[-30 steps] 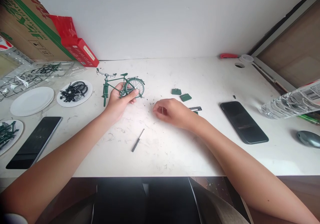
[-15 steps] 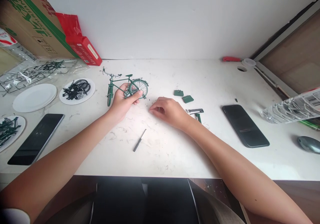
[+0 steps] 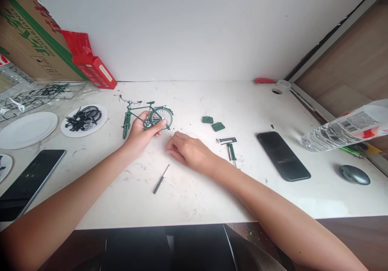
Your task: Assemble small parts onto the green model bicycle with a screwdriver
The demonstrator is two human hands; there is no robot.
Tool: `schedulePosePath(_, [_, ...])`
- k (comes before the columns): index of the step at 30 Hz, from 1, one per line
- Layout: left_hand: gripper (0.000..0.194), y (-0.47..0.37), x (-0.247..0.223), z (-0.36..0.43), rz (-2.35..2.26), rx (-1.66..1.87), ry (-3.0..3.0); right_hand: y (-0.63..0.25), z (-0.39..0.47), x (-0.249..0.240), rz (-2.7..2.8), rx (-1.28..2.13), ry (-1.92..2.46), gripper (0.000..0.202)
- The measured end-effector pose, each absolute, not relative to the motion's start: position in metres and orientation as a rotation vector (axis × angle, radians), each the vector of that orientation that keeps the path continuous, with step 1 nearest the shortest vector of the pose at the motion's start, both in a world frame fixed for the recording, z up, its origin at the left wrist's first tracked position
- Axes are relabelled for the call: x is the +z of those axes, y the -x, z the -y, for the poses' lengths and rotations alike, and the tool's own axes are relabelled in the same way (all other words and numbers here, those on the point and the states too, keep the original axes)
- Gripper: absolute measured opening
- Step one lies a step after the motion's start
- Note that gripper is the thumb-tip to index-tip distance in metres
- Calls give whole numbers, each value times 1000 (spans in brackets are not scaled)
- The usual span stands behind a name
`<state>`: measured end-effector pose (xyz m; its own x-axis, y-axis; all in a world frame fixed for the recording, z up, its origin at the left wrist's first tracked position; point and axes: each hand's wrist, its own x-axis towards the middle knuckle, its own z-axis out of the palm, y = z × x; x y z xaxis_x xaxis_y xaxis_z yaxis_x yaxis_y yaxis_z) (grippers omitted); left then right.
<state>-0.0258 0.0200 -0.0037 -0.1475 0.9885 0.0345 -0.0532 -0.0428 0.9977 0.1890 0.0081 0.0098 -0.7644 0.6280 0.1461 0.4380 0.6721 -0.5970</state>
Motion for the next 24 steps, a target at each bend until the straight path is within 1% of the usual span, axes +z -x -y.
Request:
schedulePosePath(5, [46, 26, -5, -18, -1216, 1341, -1147, -195, -14, 12, 2388, 873, 765, 13])
schedulePosePath(10, [44, 23, -2, -12, -1177, 1222, -1168, -202, -24, 13, 2172, 729, 789, 17])
schedulePosePath(16, [45, 16, 5, -4, -1120, 1112, -1218, -200, -24, 12, 2075, 616, 842, 22])
schedulePosePath(24, [45, 15, 3, -2, -1089, 1073, -1247, -201, -26, 10, 2116, 546, 866, 18])
